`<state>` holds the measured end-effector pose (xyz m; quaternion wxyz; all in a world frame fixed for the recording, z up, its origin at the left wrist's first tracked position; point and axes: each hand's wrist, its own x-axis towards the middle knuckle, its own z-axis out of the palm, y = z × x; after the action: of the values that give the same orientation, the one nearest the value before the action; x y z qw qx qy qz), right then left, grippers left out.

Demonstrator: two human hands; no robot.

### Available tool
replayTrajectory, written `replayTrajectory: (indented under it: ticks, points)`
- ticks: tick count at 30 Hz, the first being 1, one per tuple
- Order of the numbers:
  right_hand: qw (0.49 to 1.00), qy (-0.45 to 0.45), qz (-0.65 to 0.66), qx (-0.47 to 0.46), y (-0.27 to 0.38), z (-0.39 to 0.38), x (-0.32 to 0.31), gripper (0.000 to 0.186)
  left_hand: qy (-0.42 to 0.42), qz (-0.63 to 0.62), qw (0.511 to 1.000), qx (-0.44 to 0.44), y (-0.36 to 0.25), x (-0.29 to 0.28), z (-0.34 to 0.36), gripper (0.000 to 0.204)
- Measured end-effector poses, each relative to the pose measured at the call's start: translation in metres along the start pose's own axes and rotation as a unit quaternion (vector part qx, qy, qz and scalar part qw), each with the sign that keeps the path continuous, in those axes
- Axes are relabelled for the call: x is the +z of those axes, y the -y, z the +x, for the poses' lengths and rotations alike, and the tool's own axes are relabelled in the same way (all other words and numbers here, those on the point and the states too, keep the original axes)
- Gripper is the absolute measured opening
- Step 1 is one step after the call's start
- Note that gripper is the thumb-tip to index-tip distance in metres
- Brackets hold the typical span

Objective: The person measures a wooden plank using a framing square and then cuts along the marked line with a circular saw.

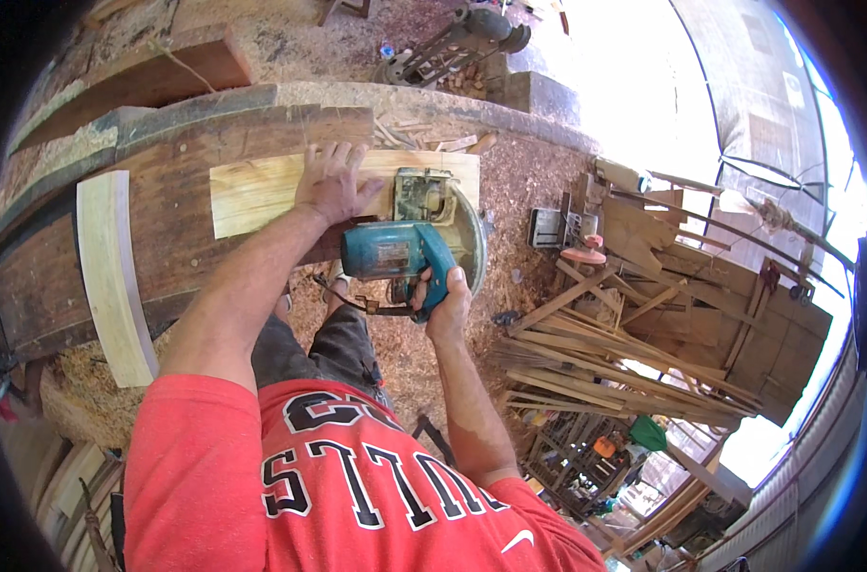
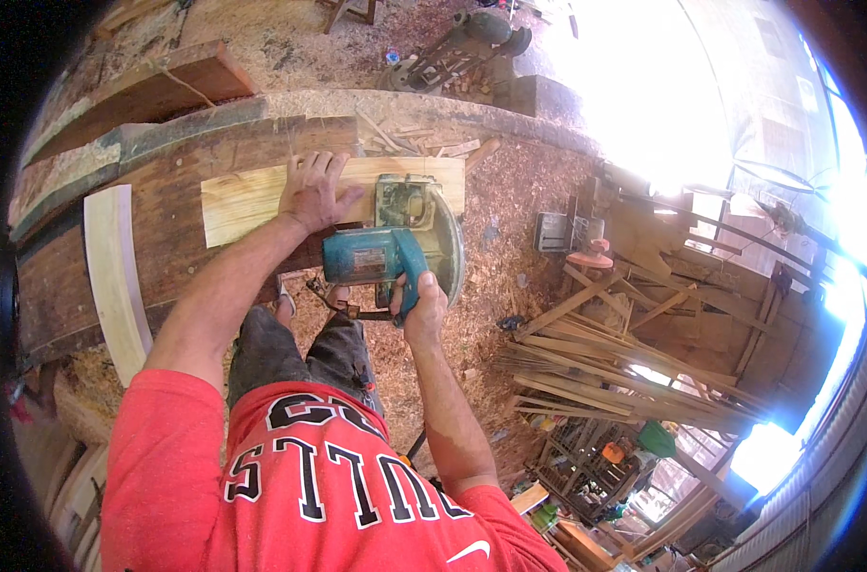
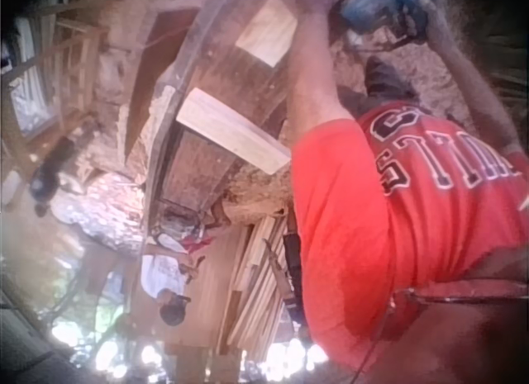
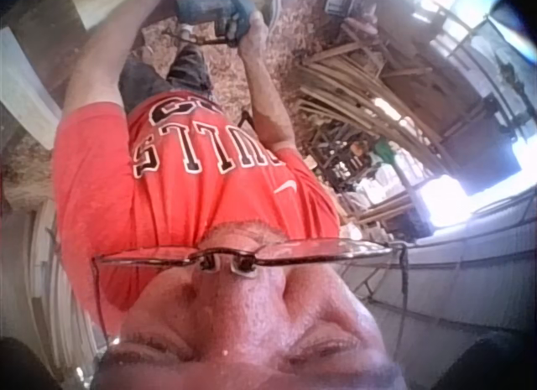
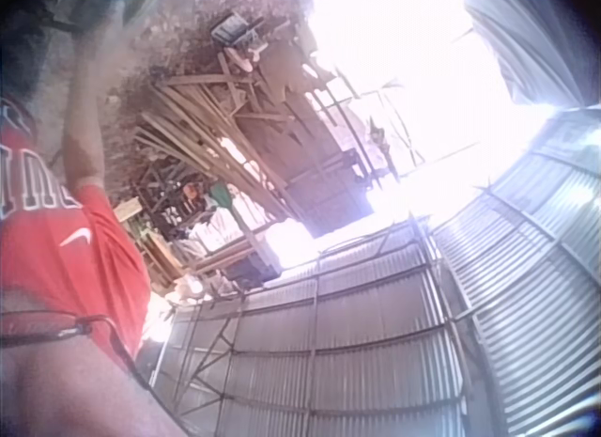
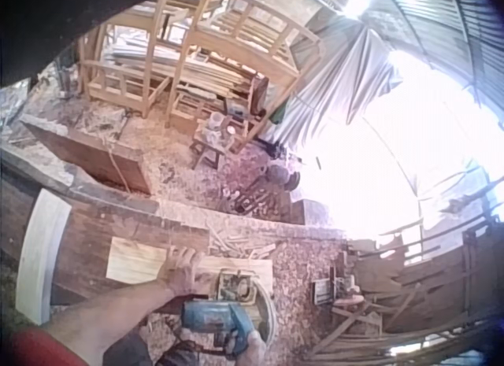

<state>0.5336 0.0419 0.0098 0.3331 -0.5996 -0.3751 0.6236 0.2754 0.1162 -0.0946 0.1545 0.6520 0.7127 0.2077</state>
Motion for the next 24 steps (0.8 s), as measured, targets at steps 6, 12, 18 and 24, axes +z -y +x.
replayTrajectory:
  ticks: [6,12,18,24]
  points:
    - [1.0,-0.004,-0.005,0.005,0.0008,-0.0009,0.0001,0.057,-0.066,0.003,0.998,0.008,-0.002,0.0033,0.0002,0.063]
    - [0.999,-0.023,0.028,0.019,0.0024,-0.004,0.0035,0.064,-0.067,-0.001,0.998,0.008,-0.0026,0.0006,0.0011,0.061]
    - [1.0,-0.01,0.006,0.008,0.003,-0.005,0.0017,0.059,-0.065,-0.001,0.998,0.011,-0.001,0.0023,-0.0003,0.061]
    - [1.0,-0.02,-0.001,0.007,0.0056,-0.001,0.0043,0.065,-0.074,0.002,0.997,0.011,0.0002,0.0056,-0.0001,0.061]
